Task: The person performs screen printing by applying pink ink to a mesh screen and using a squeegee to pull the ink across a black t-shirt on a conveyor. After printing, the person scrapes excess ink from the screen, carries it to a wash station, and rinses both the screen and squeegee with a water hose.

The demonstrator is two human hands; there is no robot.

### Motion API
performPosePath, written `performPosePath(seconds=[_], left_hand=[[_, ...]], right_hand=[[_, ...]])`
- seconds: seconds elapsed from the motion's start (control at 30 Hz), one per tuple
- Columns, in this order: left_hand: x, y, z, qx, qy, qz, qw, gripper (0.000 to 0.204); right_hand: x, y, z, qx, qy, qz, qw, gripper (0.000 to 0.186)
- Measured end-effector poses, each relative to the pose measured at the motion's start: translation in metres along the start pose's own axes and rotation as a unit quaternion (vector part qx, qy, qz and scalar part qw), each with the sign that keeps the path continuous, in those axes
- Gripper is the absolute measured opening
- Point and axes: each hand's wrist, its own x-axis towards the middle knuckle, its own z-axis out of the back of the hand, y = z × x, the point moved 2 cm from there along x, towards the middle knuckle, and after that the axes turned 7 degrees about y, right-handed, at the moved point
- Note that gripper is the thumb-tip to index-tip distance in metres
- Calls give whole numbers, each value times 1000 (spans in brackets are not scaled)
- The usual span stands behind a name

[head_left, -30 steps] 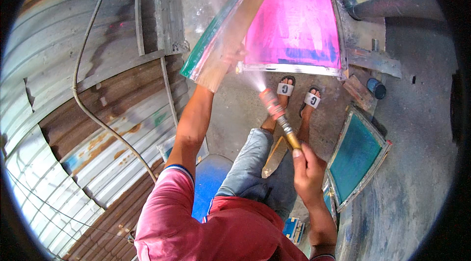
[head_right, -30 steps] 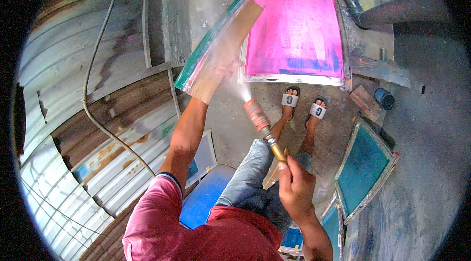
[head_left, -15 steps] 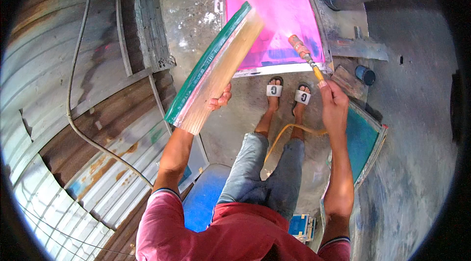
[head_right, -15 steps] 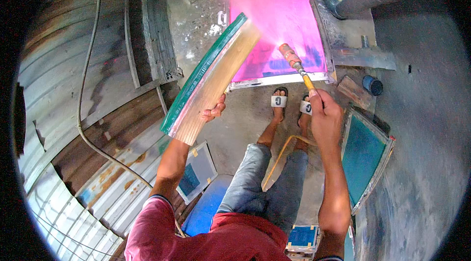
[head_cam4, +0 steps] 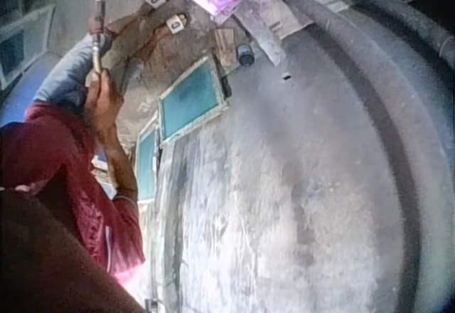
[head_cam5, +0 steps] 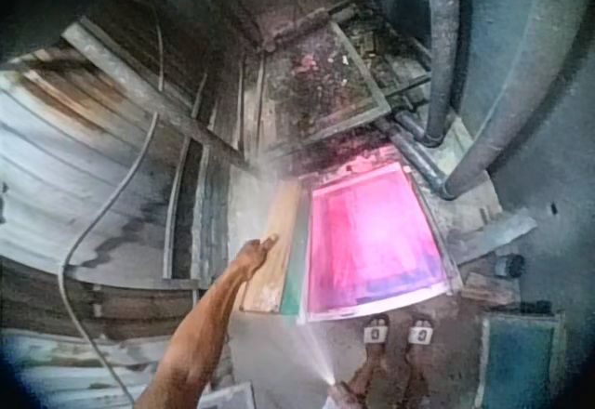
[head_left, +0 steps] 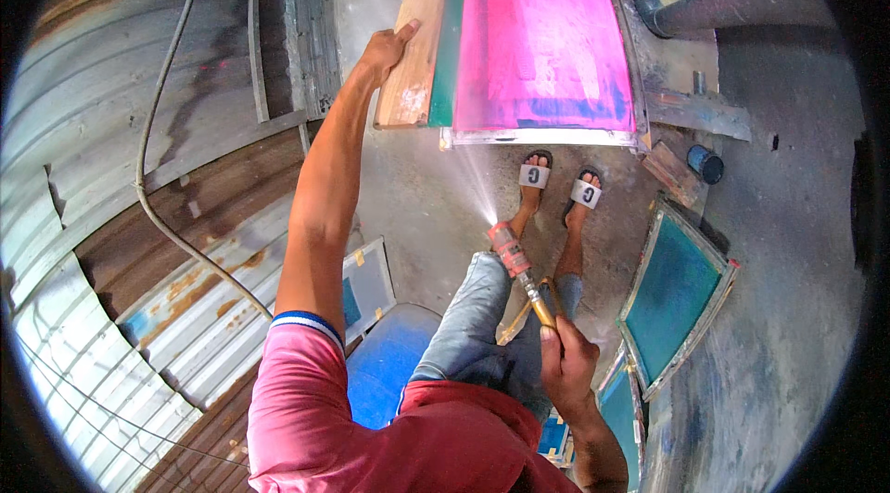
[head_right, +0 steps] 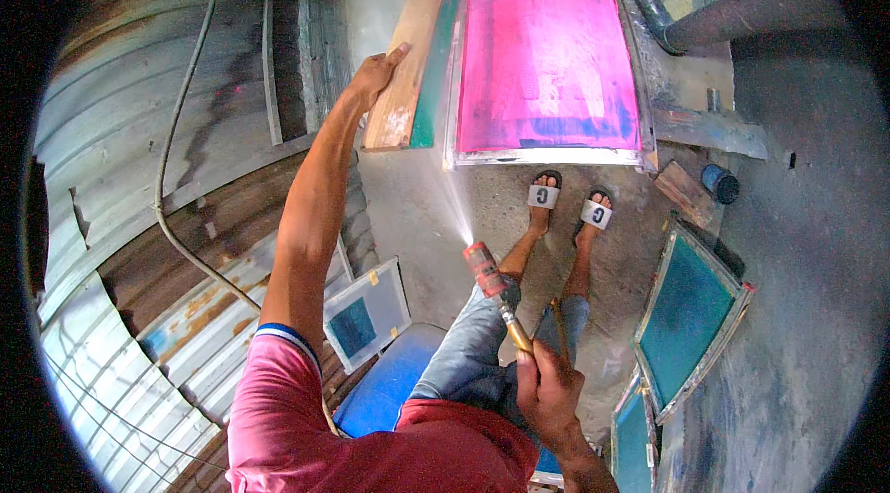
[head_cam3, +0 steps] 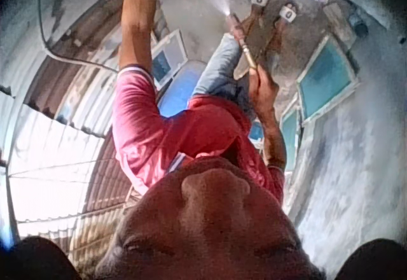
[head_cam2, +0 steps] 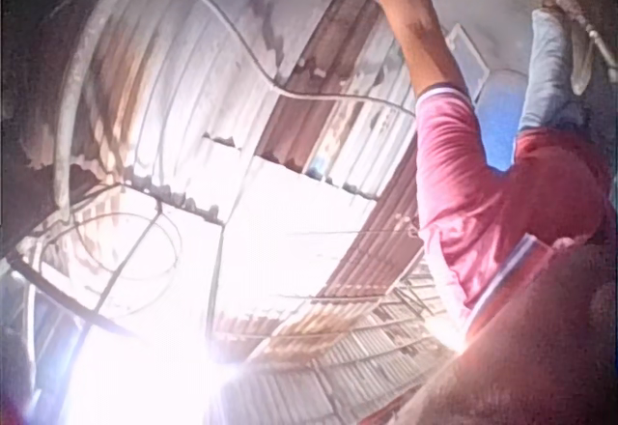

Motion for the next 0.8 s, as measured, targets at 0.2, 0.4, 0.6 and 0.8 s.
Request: performPosePath(seconds=[0.2, 0.4, 0.6, 0.8], left_hand=[[-44, -4, -37, -27, 102, -7, 994, 56], [-87, 25, -67, -4, 154, -4, 988, 49], [-34, 38, -37, -28, 7, -23, 999, 51], [-3, 11, 0, -151, -58, -17, 987, 51]], right_hand=[[102, -16, 28, 40, -126, -19, 991, 19], [195, -53, 83, -1, -255, 12, 967, 28], [70, -10, 14, 72, -39, -26, 996, 20], [16, 17, -8, 144, -2, -56, 988, 24]])
